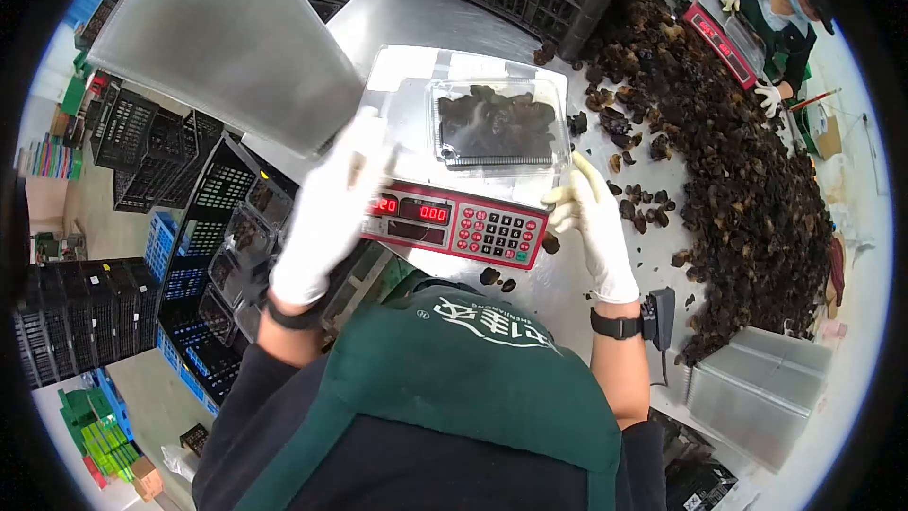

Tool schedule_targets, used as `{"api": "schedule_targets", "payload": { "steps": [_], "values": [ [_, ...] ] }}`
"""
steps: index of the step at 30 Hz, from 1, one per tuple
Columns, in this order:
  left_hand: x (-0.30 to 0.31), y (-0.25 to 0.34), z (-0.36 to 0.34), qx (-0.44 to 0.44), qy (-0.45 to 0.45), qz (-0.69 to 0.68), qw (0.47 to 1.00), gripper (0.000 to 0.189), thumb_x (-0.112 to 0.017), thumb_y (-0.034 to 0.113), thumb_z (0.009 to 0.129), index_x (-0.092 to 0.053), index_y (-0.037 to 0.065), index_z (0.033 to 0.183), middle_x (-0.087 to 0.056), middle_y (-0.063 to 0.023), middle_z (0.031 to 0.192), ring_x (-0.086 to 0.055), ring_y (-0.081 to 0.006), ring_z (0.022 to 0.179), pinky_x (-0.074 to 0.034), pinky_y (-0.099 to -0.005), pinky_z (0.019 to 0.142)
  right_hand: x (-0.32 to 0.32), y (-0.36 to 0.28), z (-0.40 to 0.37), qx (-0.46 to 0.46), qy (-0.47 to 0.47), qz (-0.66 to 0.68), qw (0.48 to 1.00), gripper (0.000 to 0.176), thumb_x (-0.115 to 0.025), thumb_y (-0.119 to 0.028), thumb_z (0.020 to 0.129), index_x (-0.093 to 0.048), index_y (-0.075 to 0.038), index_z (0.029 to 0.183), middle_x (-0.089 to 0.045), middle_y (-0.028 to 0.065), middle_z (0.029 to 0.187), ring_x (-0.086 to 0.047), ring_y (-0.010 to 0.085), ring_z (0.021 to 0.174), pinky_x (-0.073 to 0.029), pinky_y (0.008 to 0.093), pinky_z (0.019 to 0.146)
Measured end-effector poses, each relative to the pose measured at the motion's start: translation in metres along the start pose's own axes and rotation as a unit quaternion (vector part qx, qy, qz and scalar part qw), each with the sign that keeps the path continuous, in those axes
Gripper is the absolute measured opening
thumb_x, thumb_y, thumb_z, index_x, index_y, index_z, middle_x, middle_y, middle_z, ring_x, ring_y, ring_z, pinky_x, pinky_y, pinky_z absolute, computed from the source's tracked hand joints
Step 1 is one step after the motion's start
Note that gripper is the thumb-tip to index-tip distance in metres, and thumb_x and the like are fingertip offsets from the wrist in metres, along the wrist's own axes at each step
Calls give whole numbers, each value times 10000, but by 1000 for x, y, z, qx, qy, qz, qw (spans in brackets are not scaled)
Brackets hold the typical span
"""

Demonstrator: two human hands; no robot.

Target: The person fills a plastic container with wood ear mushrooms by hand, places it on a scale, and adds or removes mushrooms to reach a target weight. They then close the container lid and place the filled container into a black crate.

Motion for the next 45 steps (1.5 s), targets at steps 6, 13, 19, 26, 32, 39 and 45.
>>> {"api": "schedule_targets", "payload": {
  "steps": [6,13,19,26,32,39,45],
  "values": [
    [85,36,-34,18,183,22,983,446,-644,82,927,-586,105,1368,-651,-26,795,-575,-60,656,-496,-239,621,39,15,-21,13,28,8,999,546,-493,-328,1048,-410,13,1467,-707,106,914,-604,86,636,-481,201,568],
    [45,12,12,-36,151,94,983,367,-651,245,933,-645,126,1279,-719,-112,872,-680,-153,733,-519,-293,694,10,-14,9,-12,12,-81,997,548,-490,-360,1044,-405,-48,1487,-707,108,913,-631,98,648,-506,210,547],
    [-14,-41,103,-125,138,-21,982,394,-569,325,901,-660,88,1202,-714,-151,1010,-682,-315,992,-531,-409,896,-3,-18,33,5,-40,-99,994,502,-484,-321,1050,-440,-42,1465,-713,113,891,-642,106,644,-502,198,548],
    [-40,-30,80,-142,37,-20,989,422,-601,454,922,-686,76,1090,-687,-174,998,-660,-328,907,-534,-422,786,-12,-14,32,34,-81,-84,993,462,-464,-275,1064,-467,-26,1452,-674,49,835,-585,68,630,-463,191,558],
    [25,-62,-40,80,-113,-231,963,463,-754,285,872,-651,33,1247,-684,-58,1082,-606,-149,930,-494,-323,819,-74,-38,-1,34,-163,-100,981,458,-475,-197,1030,-478,44,1420,-573,6,750,-501,66,599,-420,200,565],
    [142,-145,-172,257,70,-412,871,498,-699,272,890,-631,-41,1271,-679,-88,1212,-606,-163,1129,-456,-284,992,-159,-57,-30,42,-373,-150,915,471,-481,-61,962,-482,17,1427,-685,59,998,-569,72,768,-475,219,739],
    [235,-270,-321,389,287,-137,865,430,-697,172,877,-651,-25,1256,-694,-28,1041,-604,-103,926,-469,-258,861,-135,-46,-16,40,-349,-206,913,423,-489,-79,982,-527,-2,1396,-670,38,964,-567,67,780,-480,219,747]
  ]
}}
Point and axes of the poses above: each hand's wrist, its own z-axis towards the middle knuckle, its own x-axis out of the back of the hand, y = z × x, the point moved 1 cm from there along z, towards the middle knuckle
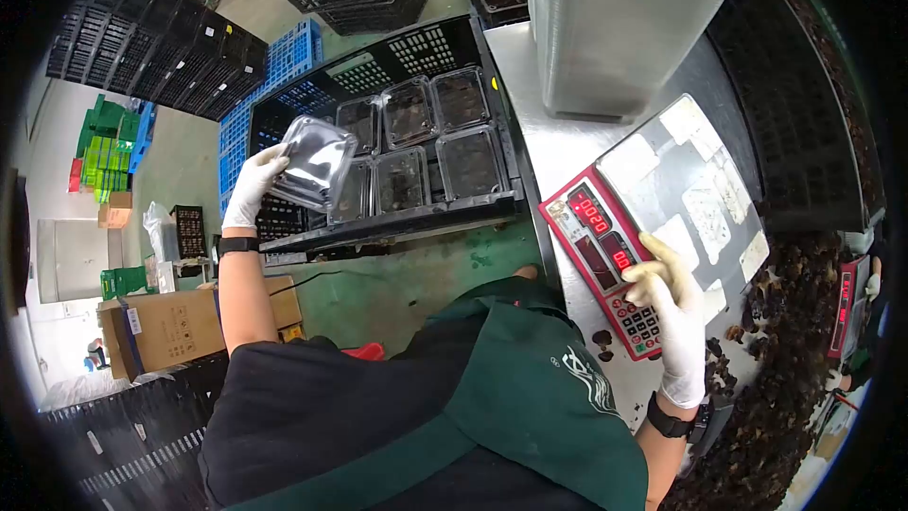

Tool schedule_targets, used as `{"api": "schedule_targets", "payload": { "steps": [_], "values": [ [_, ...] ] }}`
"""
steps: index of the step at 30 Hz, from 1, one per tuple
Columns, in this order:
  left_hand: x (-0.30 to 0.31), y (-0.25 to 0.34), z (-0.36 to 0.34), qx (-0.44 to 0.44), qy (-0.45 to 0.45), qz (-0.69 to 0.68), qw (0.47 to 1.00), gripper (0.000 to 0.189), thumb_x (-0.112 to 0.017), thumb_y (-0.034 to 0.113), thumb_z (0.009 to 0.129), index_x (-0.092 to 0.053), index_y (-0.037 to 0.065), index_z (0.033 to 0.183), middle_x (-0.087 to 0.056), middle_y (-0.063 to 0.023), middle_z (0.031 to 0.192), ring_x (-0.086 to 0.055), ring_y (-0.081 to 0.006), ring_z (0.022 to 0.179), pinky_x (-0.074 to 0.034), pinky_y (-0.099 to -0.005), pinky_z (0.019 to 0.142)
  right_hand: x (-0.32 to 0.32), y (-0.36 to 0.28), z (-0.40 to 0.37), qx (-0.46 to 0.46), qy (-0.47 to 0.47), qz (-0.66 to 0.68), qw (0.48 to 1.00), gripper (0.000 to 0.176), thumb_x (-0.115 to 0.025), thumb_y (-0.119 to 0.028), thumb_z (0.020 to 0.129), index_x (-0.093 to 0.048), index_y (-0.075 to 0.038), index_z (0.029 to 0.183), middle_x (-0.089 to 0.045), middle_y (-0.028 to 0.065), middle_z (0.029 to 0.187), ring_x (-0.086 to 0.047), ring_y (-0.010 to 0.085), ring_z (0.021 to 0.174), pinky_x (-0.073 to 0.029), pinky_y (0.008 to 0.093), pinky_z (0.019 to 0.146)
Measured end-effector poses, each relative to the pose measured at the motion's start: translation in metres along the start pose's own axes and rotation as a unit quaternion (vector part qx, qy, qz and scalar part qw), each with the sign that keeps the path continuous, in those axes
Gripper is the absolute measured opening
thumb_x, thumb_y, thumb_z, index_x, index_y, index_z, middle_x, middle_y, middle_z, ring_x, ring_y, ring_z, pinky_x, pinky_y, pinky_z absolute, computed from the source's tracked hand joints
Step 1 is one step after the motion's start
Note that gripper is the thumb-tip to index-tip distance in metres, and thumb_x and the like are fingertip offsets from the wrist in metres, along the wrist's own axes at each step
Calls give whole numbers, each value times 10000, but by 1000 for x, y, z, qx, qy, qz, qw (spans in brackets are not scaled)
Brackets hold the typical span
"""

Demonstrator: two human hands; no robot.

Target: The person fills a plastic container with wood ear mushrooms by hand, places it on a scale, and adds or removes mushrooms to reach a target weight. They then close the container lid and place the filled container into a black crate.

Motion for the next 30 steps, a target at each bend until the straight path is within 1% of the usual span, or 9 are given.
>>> {"api": "schedule_targets", "payload": {
  "steps": [7,11,13,16,20,22,25,27,30],
  "values": [
    [51,-170,10,166,-12,392,905,574,-652,233,851,-553,-2,1365,-674,-180,1219,-670,-277,1024,-497,-363,920,23,31,-15,-19,28,-7,999,425,-546,-190,1001,-544,28,1366,-670,50,943,-562,85,758,-461,224,738],
    [23,-181,21,291,-146,470,820,393,-632,342,856,-718,27,1074,-707,-209,1127,-656,-346,1131,-512,-419,924,29,40,-26,-34,58,-6,998,405,-524,-159,995,-557,36,1348,-682,60,945,-574,89,749,-466,218,719],
    [-11,-109,26,131,-197,542,806,427,-634,366,849,-711,24,1093,-681,-211,1168,-633,-369,1146,-507,-424,953,32,43,-31,-42,86,15,995,392,-508,-131,989,-565,36,1338,-688,65,947,-582,88,744,-472,216,707],
    [-41,-80,83,30,-38,483,874,453,-605,352,815,-708,-42,1013,-638,-333,1113,-601,-432,1135,-495,-460,966,37,46,-38,-66,104,23,992,364,-485,-81,970,-595,21,1302,-699,52,924,-596,83,745,-489,223,711],
    [-49,-12,133,29,-15,496,868,569,-609,319,794,-632,-65,1214,-609,-341,1218,-584,-442,1183,-442,-445,1059,48,51,-53,-53,121,59,990,358,-492,-67,963,-597,22,1293,-696,48,921,-604,80,750,-489,221,714],
    [-43,2,171,-213,143,413,874,568,-615,302,858,-572,-68,1286,-574,-333,1290,-534,-442,1252,-426,-442,1067,51,55,-68,-49,165,73,982,353,-496,-78,974,-594,19,1299,-696,50,922,-603,80,745,-484,214,709],
    [-39,117,152,-345,152,365,851,493,-595,284,912,-568,-25,1295,-612,-289,1240,-582,-457,1142,-474,-485,988,54,66,-89,-71,215,59,972,368,-498,-94,977,-589,9,1318,-702,49,929,-594,76,737,-471,209,706],
    [11,119,193,-310,162,513,784,556,-540,404,929,-584,-18,1288,-618,-296,1227,-575,-444,1160,-471,-483,989,57,90,-104,-85,253,56,962,378,-507,-113,984,-580,9,1334,-688,41,931,-583,74,736,-461,208,698],
    [41,104,163,-82,100,514,848,461,-530,370,900,-704,-16,1084,-655,-290,1133,-621,-419,1108,-491,-449,963,57,121,-125,-117,291,91,945,385,-530,-177,1014,-574,-6,1356,-648,31,934,-553,72,726,-453,209,683]
  ]
}}
Point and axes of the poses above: each hand's wrist, its own z-axis towards the middle knuckle, its own x-axis out of the back of the hand, y = z × x, the point moved 1 cm from there along z, towards the middle knuckle
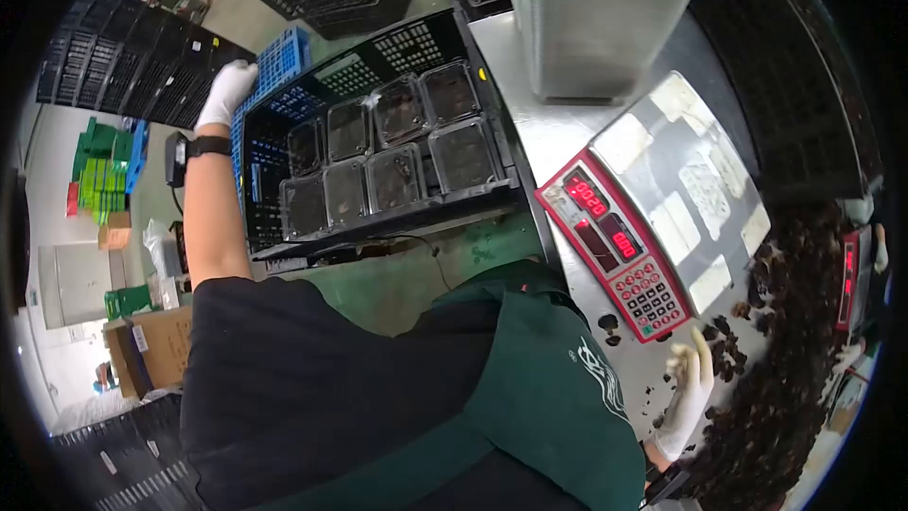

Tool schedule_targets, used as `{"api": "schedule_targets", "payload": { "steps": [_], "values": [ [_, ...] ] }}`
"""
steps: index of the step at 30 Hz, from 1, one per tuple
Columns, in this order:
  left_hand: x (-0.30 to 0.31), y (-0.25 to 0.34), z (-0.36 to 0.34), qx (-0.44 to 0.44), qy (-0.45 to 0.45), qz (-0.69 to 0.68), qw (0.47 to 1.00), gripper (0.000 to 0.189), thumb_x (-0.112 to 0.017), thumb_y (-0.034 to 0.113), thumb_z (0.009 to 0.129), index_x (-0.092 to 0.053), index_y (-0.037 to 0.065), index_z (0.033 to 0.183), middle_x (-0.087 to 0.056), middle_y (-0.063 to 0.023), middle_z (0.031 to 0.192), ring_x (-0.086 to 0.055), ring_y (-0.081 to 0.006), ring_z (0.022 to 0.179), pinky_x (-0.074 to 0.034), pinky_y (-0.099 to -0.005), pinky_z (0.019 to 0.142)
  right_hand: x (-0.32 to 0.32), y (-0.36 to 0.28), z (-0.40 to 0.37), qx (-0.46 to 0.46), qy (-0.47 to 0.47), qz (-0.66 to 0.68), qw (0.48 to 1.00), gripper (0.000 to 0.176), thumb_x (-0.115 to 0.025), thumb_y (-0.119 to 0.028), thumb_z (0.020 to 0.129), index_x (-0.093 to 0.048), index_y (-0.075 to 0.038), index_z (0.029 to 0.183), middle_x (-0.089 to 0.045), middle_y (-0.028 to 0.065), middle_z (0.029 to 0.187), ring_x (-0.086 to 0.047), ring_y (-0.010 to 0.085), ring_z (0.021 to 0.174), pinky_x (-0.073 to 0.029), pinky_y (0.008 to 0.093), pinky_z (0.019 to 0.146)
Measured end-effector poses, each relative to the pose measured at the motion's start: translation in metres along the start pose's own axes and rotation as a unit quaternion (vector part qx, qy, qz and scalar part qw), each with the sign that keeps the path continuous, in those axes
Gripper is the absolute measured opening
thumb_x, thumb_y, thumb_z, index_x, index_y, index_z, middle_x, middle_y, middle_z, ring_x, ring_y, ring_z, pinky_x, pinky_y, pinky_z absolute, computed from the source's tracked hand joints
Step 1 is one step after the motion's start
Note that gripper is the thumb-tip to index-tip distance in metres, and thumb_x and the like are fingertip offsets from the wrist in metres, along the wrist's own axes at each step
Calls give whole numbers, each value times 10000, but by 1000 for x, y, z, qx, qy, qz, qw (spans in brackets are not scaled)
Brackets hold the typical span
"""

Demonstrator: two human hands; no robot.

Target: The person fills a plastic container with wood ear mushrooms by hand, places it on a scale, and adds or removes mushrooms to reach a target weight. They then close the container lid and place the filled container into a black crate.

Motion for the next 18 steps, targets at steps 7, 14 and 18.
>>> {"api": "schedule_targets", "payload": {
  "steps": [7,14,18],
  "values": [
    [-205,-70,-154,108,-516,78,846,518,-602,394,863,-657,83,1272,-612,-130,1367,-586,-298,1258,-446,-405,1050,21,7,1,-57,8,-103,993,389,-542,-244,1028,-578,-50,1363,-659,25,947,-578,66,736,-467,200,675],
    [-238,-87,-174,86,-394,-10,915,455,-682,378,832,-701,30,1123,-718,-179,1121,-673,-339,1072,-519,-443,888,27,-16,10,-29,-6,-177,984,355,-537,-195,1011,-606,-74,1337,-673,6,903,-573,53,704,-467,200,654],
    [-151,38,-91,-11,-53,-340,939,440,-601,102,939,-544,-33,1354,-614,-174,1336,-570,-264,1260,-411,-359,1100,40,-21,10,-16,22,-133,991,326,-529,-149,986,-625,-53,1283,-688,32,886,-594,67,694,-495,213,644]
  ]
}}
Point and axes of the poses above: each hand's wrist, its own z-axis towards the middle knuckle, its own x-axis out of the back of the hand, y = z × x, the point moved 1 cm from there along z, towards the middle knuckle
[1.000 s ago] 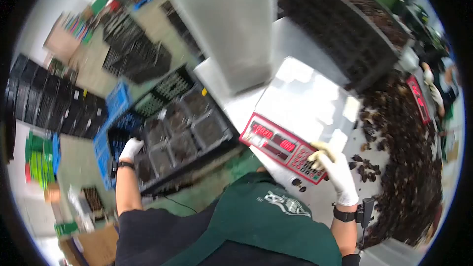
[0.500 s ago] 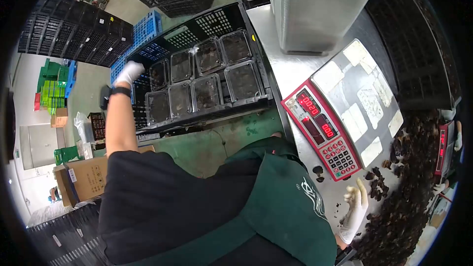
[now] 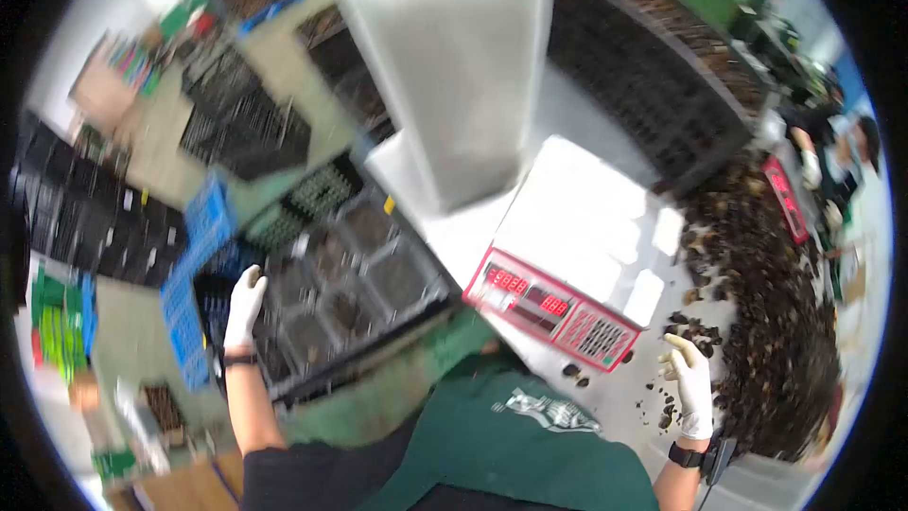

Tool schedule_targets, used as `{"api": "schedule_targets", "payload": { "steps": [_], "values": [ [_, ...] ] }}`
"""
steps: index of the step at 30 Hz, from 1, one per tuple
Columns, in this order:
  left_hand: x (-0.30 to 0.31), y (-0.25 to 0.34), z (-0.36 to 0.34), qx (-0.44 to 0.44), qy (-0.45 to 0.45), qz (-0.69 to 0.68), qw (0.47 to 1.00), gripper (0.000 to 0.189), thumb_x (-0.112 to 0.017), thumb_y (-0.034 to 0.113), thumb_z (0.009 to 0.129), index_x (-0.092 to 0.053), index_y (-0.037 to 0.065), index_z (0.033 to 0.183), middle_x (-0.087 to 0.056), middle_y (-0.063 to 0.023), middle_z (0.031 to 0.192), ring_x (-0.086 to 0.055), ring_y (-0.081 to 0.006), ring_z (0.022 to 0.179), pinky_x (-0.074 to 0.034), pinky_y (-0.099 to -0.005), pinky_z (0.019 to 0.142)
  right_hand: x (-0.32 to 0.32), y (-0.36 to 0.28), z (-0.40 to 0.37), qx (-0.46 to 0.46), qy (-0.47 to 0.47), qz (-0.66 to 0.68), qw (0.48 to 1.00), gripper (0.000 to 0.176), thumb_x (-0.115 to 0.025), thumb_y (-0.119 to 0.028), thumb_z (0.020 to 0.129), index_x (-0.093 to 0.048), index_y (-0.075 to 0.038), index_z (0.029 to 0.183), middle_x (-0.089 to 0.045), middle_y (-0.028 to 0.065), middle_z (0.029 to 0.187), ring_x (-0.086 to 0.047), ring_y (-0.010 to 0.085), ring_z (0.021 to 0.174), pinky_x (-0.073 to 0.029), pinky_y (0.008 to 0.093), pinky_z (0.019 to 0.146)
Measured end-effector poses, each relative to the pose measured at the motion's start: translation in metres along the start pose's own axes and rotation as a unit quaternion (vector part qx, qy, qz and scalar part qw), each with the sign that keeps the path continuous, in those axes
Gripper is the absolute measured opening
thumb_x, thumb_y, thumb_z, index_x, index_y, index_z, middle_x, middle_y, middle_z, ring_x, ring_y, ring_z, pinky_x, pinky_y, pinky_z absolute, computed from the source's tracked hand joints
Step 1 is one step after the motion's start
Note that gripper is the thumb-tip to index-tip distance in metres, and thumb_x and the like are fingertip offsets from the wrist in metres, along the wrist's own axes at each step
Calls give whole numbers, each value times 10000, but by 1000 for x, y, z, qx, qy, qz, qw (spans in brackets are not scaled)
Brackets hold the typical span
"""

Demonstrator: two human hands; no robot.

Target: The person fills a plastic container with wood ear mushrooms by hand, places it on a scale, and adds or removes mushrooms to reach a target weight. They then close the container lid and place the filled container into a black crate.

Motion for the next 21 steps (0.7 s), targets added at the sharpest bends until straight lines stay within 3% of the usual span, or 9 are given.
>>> {"api": "schedule_targets", "payload": {
  "steps": [2,6,8,9,11,13,14,17,21],
  "values": [
    [16,166,1,-248,56,-180,950,509,-577,5,927,-482,15,1427,-520,-162,1447,-524,-262,1312,-390,-363,1112,6,1,-2,17,18,29,999,323,-529,-127,978,-624,-33,1272,-698,44,890,-600,77,676,-487,212,630],
    [60,427,-57,-580,262,-77,768,569,-585,-19,907,-441,13,1457,-441,-166,1516,-426,-303,1397,-302,-389,1169,11,-10,-13,96,58,45,993,307,-552,-140,973,-649,-31,1243,-677,5,875,-573,62,674,-448,211,606],
    [63,495,-54,-600,221,-23,769,483,-559,180,1001,-468,-3,1439,-520,-196,1437,-466,-300,1362,-340,-362,1134,15,-3,-29,114,82,52,989,310,-550,-143,973,-650,-38,1247,-675,-1,880,-570,61,677,-454,213,622],
    [59,518,-37,-583,139,-38,800,468,-519,267,1036,-501,-21,1404,-595,-217,1339,-535,-319,1284,-377,-348,1094,18,4,-39,107,95,64,988,314,-546,-142,973,-648,-41,1252,-677,0,886,-574,62,683,-459,215,632],
    [49,544,6,-498,-69,-8,864,413,-511,267,1044,-568,-40,1314,-688,-160,1127,-629,-194,1011,-467,-298,921,23,27,-62,43,135,97,985,316,-540,-139,969,-649,-44,1250,-687,12,897,-589,66,699,-472,223,652],
    [40,558,29,-491,-94,84,862,361,-509,247,1044,-617,-58,1205,-704,-134,996,-604,-160,841,-499,-299,797,28,67,-89,17,178,96,979,329,-534,-144,966,-646,-38,1256,-696,29,901,-602,71,706,-480,230,653],
    [39,555,65,-579,-2,116,807,332,-507,226,1044,-629,-61,1156,-696,-121,917,-584,-155,767,-501,-307,725,28,91,-106,-13,202,125,971,333,-535,-147,963,-645,-35,1256,-698,33,899,-604,72,703,-481,229,653],
    [62,571,74,-508,-84,227,827,259,-577,189,1008,-641,-57,1061,-652,-54,874,-566,-111,771,-459,-229,725,28,147,-142,-71,257,183,946,342,-540,-157,957,-645,-25,1253,-703,42,893,-609,76,696,-483,224,651],
    [83,574,102,-511,-68,188,836,131,-623,96,972,-656,-27,1000,-630,-27,820,-538,-103,736,-459,-236,697,23,192,-176,-124,320,194,919,330,-548,-160,946,-657,-27,1228,-710,62,888,-619,86,694,-502,233,667]
  ]
}}
Point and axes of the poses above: each hand's wrist, its own z-axis towards the middle knuckle, its own x-axis out of the back of the hand, y = z × x, the point moved 1 cm from there along z, towards the middle knuckle
